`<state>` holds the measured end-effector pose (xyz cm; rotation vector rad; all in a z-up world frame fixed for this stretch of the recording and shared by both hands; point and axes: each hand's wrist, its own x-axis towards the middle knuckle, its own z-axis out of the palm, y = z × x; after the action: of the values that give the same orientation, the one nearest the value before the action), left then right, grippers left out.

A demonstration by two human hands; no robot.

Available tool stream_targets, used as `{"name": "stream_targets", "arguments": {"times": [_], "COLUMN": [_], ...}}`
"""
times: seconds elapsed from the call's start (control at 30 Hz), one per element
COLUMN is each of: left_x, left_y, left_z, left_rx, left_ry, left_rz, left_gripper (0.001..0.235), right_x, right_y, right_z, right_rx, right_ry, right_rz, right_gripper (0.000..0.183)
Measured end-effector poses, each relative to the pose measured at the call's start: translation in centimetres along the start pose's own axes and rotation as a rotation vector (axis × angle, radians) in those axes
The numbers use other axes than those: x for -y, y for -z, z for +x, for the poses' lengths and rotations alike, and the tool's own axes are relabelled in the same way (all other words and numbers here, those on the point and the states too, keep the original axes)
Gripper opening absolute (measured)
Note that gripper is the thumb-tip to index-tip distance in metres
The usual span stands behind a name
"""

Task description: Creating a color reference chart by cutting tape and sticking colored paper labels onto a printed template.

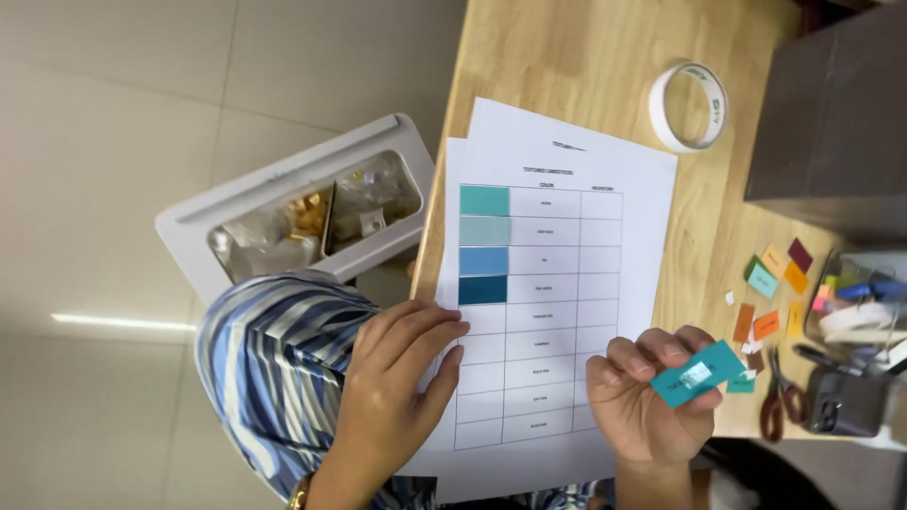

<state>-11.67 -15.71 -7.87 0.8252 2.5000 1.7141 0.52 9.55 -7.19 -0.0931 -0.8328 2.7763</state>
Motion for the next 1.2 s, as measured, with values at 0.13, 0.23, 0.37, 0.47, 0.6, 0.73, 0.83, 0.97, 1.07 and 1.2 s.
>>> {"name": "stream_targets", "arguments": {"times": [0.13,0.23,0.37,0.47,0.6,0.73,0.83,0.97,1.07,1.2], "left_x": [0.9,1.2,1.1,1.1,0.9,0.9,0.9,1.0,1.1,1.1], "left_y": [0.3,0.9,0.8,0.3,0.2,0.4,0.5,0.5,0.4,0.4], "left_z": [0.3,0.4,0.3,0.1,0.2,0.4,0.4,0.4,0.4,0.4], "left_rx": [-0.003,0.017,0.02,-0.01,-0.063,-0.085,-0.093,-0.083,-0.071,-0.074], "left_ry": [-0.037,-0.054,-0.077,-0.063,-0.066,-0.064,-0.074,-0.073,-0.069,-0.066], "left_rz": [-0.022,-0.091,-0.091,-0.076,-0.095,-0.106,-0.089,-0.084,-0.078,-0.063], "left_gripper": [0.015,0.018,0.016,0.01,0.005,0.006,0.005,0.005,0.005,0.005], "right_x": [0.3,-0.9,-3.9,-4.7,-5.3,-5.5,-5.6,-5.5,-5.5,-5.5], "right_y": [-0.1,-1.5,-5.3,-5.9,-6.9,-6.8,-6.6,-6.4,-6.3,-6.3], "right_z": [1.0,2.4,5.3,6.3,7.1,7.1,7.0,6.9,6.9,7.0], "right_rx": [0.018,0.052,0.392,0.546,0.687,0.69,0.69,0.685,0.683,0.696], "right_ry": [-0.048,0.111,0.282,0.347,0.337,0.324,0.331,0.341,0.337,0.345], "right_rz": [-0.129,-0.998,-1.818,-1.977,-2.058,-2.057,-2.044,-2.051,-2.049,-2.047], "right_gripper": [0.034,0.026,0.013,0.011,0.01,0.008,0.008,0.009,0.01,0.011]}}
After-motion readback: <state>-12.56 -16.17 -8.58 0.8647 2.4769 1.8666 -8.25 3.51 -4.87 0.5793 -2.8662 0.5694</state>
